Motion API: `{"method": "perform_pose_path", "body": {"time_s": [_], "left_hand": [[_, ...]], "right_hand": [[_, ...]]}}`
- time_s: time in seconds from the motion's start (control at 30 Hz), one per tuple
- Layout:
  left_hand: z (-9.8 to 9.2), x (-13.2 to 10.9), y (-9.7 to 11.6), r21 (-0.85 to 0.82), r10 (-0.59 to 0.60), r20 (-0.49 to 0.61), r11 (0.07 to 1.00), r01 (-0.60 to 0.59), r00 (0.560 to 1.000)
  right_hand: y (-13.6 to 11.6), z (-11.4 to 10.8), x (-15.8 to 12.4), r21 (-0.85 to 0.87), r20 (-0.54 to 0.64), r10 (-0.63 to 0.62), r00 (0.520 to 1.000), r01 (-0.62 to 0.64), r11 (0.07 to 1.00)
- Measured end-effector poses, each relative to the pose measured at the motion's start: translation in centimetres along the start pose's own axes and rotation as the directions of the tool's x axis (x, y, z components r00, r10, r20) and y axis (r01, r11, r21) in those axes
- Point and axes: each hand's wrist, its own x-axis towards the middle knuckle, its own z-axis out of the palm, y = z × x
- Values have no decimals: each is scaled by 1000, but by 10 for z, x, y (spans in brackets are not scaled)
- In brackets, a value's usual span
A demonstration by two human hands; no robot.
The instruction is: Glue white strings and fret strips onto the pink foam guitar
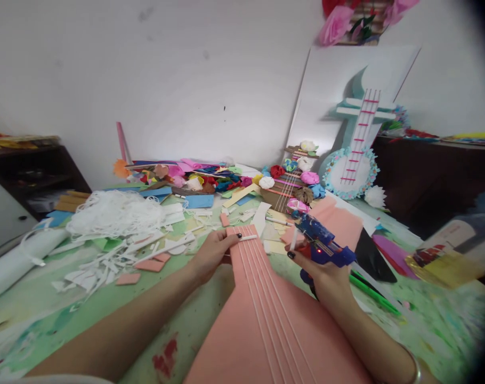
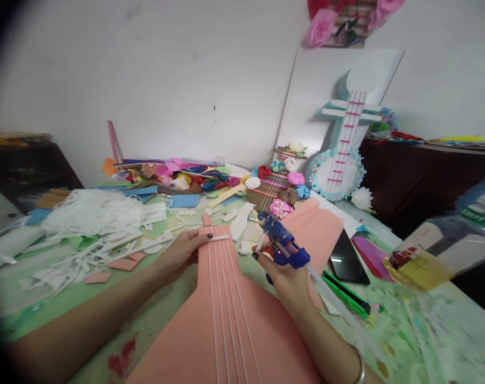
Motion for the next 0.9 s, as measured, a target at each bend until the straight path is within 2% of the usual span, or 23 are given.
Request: {"method": "perform_pose_path", "body": {"time_s": [0.33,0.4,0.47,0.5,0.53,0.57,0.63,0.67,0.7,0.73,0.77,0.8,0.83,0.9], "left_hand": [[-2,-3,11,30,8,31,1000,-9,1000],[-7,0,11,104,-6,7,995,5,1000],[-15,4,11,278,-15,-55,960,29,998],[-19,6,12,406,25,-118,914,25,993],[-23,7,13,538,113,-188,843,6,976],[-25,8,14,653,243,-243,757,-27,939],[-24,5,16,776,497,-246,615,-138,832],[-20,2,17,773,561,-208,596,-217,801],[-14,-2,16,726,566,-152,620,-297,810],[-6,-7,16,636,524,-86,684,-357,848],[3,-11,14,517,430,-23,778,-357,902],[13,-16,13,395,309,35,870,-297,951],[22,-20,11,283,204,80,934,-219,976],[37,-24,7,152,109,132,980,-129,985]], "right_hand": [[-1,-3,-1,25,26,113,993,-114,993],[-1,-2,-2,58,39,147,988,-149,987],[1,-2,-3,91,48,191,980,-195,977],[2,-2,-4,101,50,215,975,-219,971],[3,-2,-4,97,47,238,970,-242,965],[4,-2,-5,73,43,261,964,-264,962],[5,-2,-6,-3,29,284,959,-284,959],[5,-2,-7,-42,36,286,957,-285,958],[4,-1,-8,-77,53,283,958,-279,957],[3,0,-8,-105,77,275,958,-266,958],[1,1,-9,-132,107,266,958,-252,959],[0,2,-10,-162,138,258,956,-236,958],[-2,3,-12,-193,163,253,954,-221,956],[-5,5,-14,-231,201,248,948,-200,952]]}}
